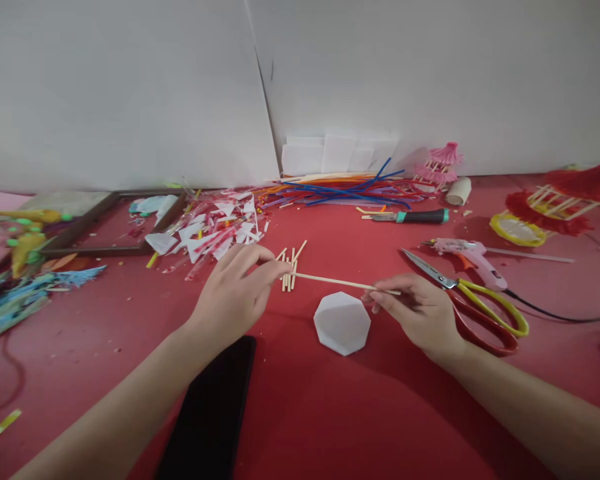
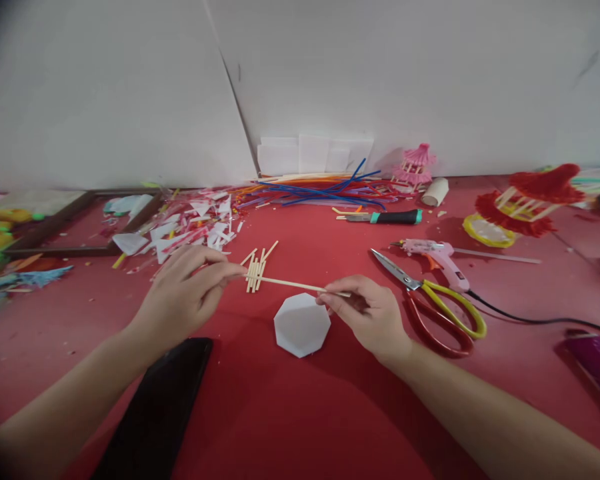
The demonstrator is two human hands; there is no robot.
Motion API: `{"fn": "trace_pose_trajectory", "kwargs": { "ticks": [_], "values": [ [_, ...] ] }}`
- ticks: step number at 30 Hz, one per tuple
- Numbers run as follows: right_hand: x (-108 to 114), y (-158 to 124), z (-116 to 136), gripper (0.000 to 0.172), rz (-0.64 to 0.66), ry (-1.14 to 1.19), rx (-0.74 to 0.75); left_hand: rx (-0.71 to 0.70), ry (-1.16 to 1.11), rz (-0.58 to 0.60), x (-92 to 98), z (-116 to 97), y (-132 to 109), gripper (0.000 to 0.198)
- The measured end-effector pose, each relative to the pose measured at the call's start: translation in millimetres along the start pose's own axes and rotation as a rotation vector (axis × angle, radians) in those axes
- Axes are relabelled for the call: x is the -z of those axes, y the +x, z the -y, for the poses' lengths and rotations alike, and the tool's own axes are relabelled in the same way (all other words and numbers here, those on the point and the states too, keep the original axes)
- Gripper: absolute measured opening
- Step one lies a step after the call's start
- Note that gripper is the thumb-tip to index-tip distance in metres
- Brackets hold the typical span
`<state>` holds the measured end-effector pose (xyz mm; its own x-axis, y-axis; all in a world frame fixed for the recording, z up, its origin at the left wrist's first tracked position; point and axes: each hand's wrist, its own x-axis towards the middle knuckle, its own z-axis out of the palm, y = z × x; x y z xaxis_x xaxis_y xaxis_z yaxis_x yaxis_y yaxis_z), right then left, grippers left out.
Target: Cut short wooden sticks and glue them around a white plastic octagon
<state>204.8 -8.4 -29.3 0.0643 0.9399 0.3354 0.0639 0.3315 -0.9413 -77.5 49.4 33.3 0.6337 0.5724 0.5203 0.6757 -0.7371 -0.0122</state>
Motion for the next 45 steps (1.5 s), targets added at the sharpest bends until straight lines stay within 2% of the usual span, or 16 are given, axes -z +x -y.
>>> {"fn": "trace_pose_trajectory", "kwargs": {
  "ticks": [2,5,8,10,14,20,24,32,38,45],
  "values": [
    [0,-2,-1,0.008,0.007,-0.107,0.012,-0.027,0.018,0.043,-4.0,-11,2,0.023],
    [0,-6,1,0.007,0.031,-0.261,0.066,-0.102,-0.032,0.157,-14.2,-41,6,0.024],
    [-1,-8,6,0.005,0.089,-0.347,0.19,-0.164,-0.059,0.225,-25.4,-69,10,0.024],
    [-1,-8,9,0.01,0.129,-0.442,0.296,-0.151,-0.05,0.237,-30.1,-79,12,0.023],
    [-3,-5,14,0.017,0.203,-0.714,0.47,-0.061,-0.035,0.23,-30.6,-81,9,0.02],
    [-8,-8,13,0.03,0.326,-0.922,0.623,-0.066,-0.026,0.161,-27.1,-84,7,0.018],
    [-7,-9,15,0.026,0.343,-0.965,0.631,-0.056,-0.005,0.159,-27.8,-87,7,0.017],
    [-10,-14,18,0.022,0.292,-0.934,0.662,-0.031,-0.053,0.288,-22.1,-88,6,0.017],
    [-15,-19,19,0.02,0.243,-0.922,0.68,-0.008,-0.075,0.257,-17.9,-90,7,0.017],
    [-17,-24,17,0.02,0.256,-0.96,0.663,0.039,-0.058,0.213,-19.1,-93,1,0.017]
  ]
}}
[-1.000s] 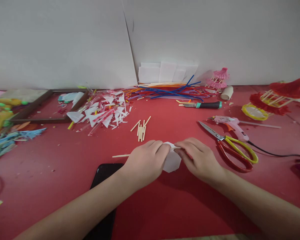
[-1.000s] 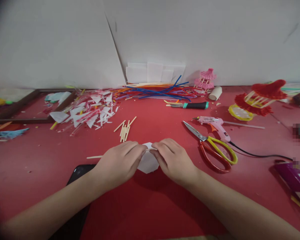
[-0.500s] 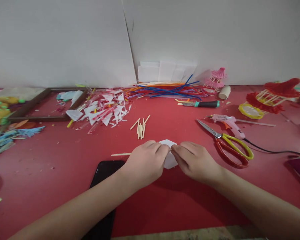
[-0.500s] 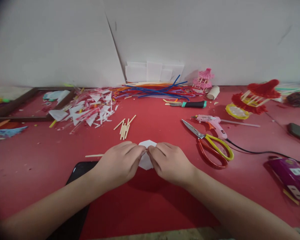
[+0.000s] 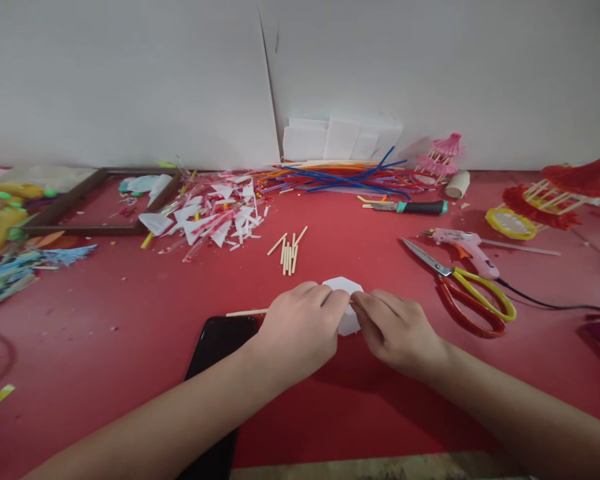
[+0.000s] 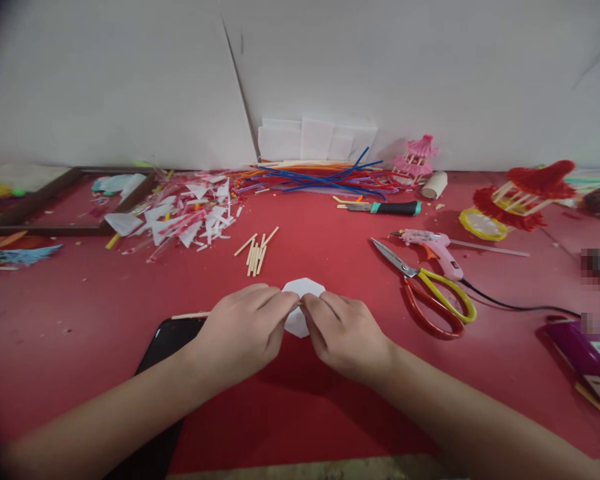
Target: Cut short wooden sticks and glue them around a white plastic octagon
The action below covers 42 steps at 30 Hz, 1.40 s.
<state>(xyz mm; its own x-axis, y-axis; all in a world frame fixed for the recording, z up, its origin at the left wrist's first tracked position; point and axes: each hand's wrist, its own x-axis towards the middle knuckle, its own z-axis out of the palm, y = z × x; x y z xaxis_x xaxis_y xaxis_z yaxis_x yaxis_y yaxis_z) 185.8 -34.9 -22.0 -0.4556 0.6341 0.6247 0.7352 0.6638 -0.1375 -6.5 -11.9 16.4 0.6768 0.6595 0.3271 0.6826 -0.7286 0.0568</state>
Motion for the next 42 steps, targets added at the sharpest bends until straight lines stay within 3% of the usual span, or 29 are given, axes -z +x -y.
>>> {"fn": "trace_pose_trajectory", "kwargs": {
  "ticks": [11,16,20,23,27,31,34,36,39,42],
  "values": [
    [0,14,0,0.023,-0.077,-0.025,-0.09,0.123,-0.022,-0.014,1.9,-6,13,0.019],
    [6,13,-11,0.023,-0.017,0.076,-0.033,-0.129,0.053,-0.047,4.5,12,17,0.02],
    [12,11,-15,0.021,0.064,0.465,-0.005,-0.408,-0.038,-0.069,12.0,27,14,0.027],
    [10,9,-15,0.018,0.102,0.75,-0.155,-0.463,-0.095,-0.093,18.7,35,16,0.029],
    [1,7,-20,0.021,0.103,1.168,-0.528,-0.387,-0.046,-0.139,23.1,64,28,0.032],
    [-2,9,-27,0.033,0.109,1.509,-0.723,-0.119,0.122,-0.048,14.8,127,35,0.031],
    [0,12,-30,0.021,0.113,1.589,-0.809,0.125,0.161,-0.029,-0.8,176,32,0.034],
    [0,14,-34,0.021,0.087,1.554,-0.877,0.197,0.136,-0.014,-11.7,200,29,0.035],
    [-3,14,-42,0.027,0.032,1.446,-0.986,0.223,0.117,0.02,-19.2,215,27,0.033],
    [-5,14,-51,0.026,0.005,1.391,-1.051,0.283,0.132,-0.04,-10.1,200,31,0.038]
  ]
}}
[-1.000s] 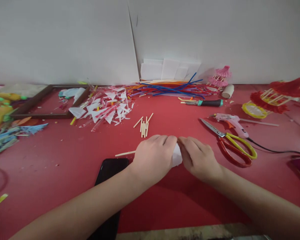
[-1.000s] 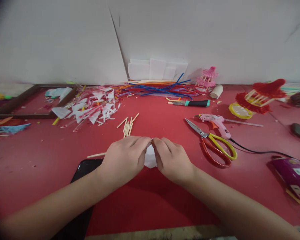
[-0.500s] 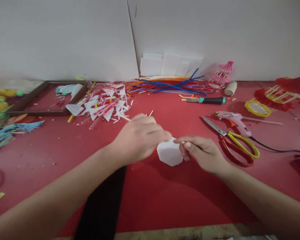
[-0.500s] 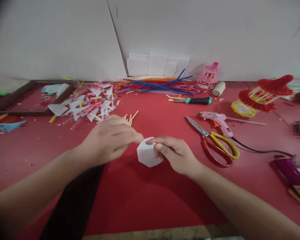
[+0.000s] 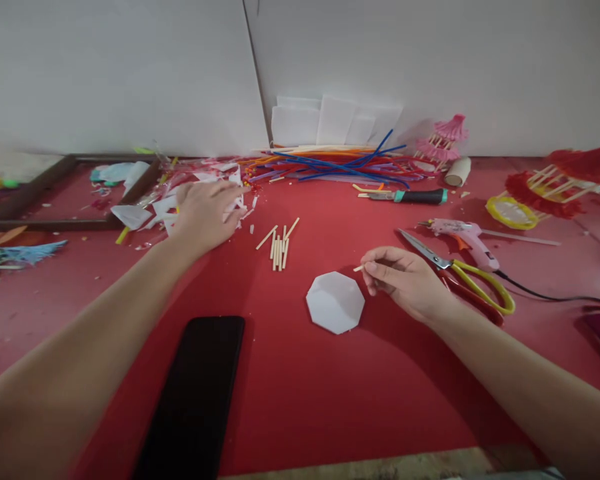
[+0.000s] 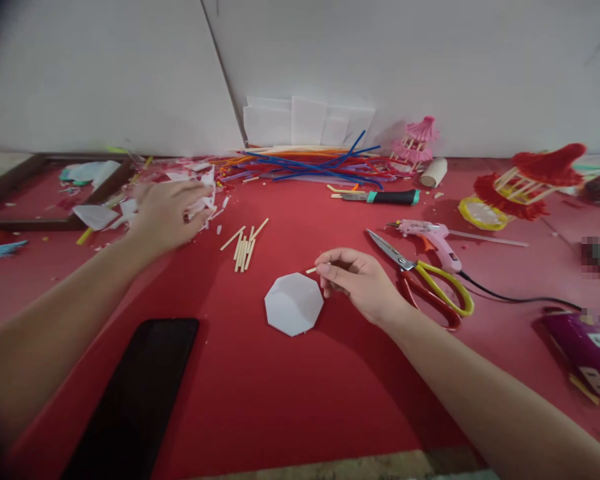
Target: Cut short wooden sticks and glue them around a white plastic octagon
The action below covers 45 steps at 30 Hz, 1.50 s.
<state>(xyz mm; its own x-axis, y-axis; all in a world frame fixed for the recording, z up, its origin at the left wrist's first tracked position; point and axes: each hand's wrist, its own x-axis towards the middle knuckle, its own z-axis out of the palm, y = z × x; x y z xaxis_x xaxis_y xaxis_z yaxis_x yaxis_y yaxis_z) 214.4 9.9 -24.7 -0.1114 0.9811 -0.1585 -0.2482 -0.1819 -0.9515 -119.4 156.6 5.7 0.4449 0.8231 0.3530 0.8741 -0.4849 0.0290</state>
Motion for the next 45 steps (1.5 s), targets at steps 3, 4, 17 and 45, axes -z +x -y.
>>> {"fn": "trace_pose_trajectory", "kwargs": {
  "ticks": [3,4,17,45],
  "values": [
    [4,4,1,0.025,-0.047,0.013,-0.006,0.113,-0.036,-0.172,21.3,-41,-8,0.038],
    [4,5,2,0.025,-0.068,0.019,-0.009,0.112,-0.092,-0.175,27.2,-60,-14,0.035],
    [10,0,2,0.031,-0.112,-0.463,0.181,-0.344,-0.199,0.201,16.0,-180,-97,0.048],
    [6,-10,-2,0.004,0.018,-0.972,0.615,-0.409,-0.317,0.106,11.5,-169,-98,0.041]
  ]
}}
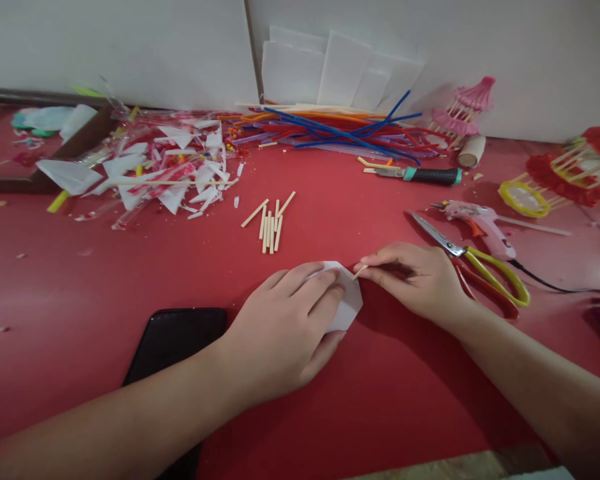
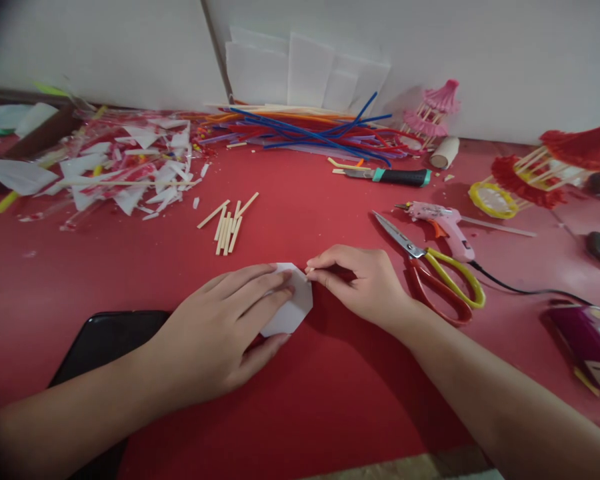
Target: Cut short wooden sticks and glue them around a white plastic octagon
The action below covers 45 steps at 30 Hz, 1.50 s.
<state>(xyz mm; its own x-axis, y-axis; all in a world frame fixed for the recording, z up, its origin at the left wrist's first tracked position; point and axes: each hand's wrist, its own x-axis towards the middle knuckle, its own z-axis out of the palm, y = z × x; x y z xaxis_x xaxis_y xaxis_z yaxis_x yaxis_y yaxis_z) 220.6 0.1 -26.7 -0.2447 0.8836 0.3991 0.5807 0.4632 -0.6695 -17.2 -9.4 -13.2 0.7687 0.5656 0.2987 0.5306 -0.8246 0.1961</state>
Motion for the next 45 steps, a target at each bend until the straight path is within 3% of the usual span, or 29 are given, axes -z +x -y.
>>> {"fn": "trace_pose_trajectory", "kwargs": {
  "ticks": [26,45],
  "values": [
    [3.7,0.5,6.2,0.012,0.102,-0.078,0.109,-0.01,0.015,0.05,0.6,1.7,1.2,0.043],
    [5.6,-2.7,6.6,0.012,0.126,-0.049,0.047,0.0,0.001,0.079,2.2,0.6,2.7,0.045]
  ]
}}
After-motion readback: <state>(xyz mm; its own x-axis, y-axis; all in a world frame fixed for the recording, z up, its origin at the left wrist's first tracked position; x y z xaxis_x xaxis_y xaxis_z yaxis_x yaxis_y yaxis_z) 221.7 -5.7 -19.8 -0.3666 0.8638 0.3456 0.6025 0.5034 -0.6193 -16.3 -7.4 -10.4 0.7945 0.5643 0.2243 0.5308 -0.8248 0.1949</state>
